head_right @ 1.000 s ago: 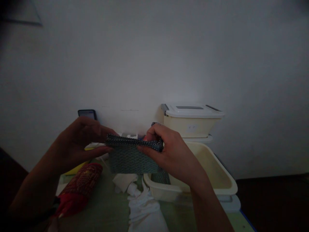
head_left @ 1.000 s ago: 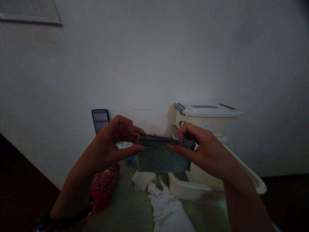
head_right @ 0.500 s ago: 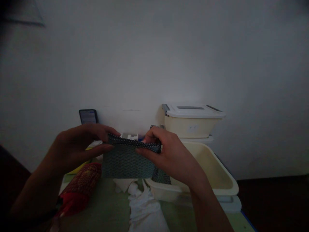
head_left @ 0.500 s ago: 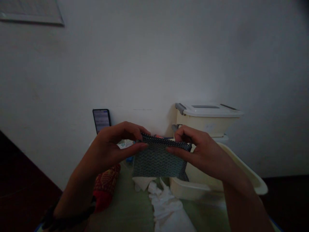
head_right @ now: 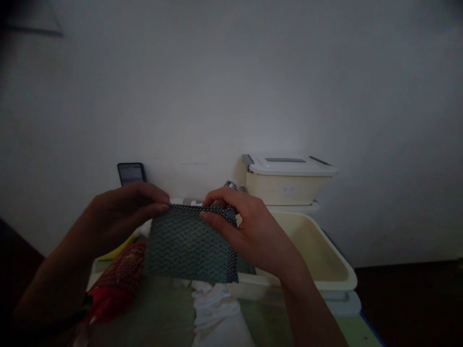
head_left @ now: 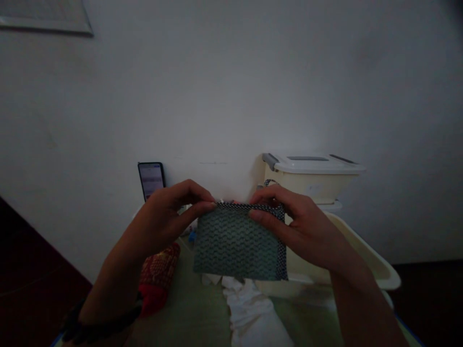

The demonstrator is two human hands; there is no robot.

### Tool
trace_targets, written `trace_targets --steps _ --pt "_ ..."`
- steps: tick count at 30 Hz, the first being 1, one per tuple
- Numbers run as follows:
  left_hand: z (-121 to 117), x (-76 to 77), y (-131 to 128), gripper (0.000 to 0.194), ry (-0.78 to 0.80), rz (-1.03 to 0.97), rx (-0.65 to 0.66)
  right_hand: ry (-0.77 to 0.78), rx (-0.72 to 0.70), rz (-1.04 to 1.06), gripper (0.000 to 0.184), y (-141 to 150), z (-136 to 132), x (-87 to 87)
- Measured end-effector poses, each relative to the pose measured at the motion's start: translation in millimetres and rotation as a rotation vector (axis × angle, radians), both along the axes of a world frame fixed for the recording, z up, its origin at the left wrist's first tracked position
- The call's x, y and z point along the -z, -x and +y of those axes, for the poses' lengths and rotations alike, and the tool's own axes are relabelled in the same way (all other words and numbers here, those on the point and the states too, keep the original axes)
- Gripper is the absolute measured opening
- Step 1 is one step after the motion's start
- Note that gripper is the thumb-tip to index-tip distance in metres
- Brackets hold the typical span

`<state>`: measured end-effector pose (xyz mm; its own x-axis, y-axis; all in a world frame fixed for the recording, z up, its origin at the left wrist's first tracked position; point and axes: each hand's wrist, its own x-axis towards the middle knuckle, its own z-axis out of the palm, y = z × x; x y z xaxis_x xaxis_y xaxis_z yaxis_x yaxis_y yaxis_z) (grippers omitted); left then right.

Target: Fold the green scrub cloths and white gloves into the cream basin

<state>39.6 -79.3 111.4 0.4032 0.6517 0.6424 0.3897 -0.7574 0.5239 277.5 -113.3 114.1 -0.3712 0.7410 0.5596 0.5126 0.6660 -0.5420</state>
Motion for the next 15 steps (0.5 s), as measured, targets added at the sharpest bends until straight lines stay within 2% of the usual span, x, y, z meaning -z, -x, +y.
trace_targets --steps 3,7,13,15 --pt "1.9 3.3 -5.9 0.005 0.069 -0.083 -0.001 -0.014 0.057 0.025 0.009 1.6 1.2 2.3" --pt "7.1 9.2 -10.4 0.016 0.204 -0.077 0.074 -0.070 0.160 0.091 0.009 2.3 3.6 5.2" --pt "1.4 5.4 -13.0 0.008 0.121 -0.083 0.051 -0.022 0.190 -0.059 0.010 -0.8 1.7 7.6" --pt "-5.4 0.3 -14.5 0.009 0.080 -0.032 0.066 -0.050 0.223 -0.117 0.017 0.0 -3.5 8.0"
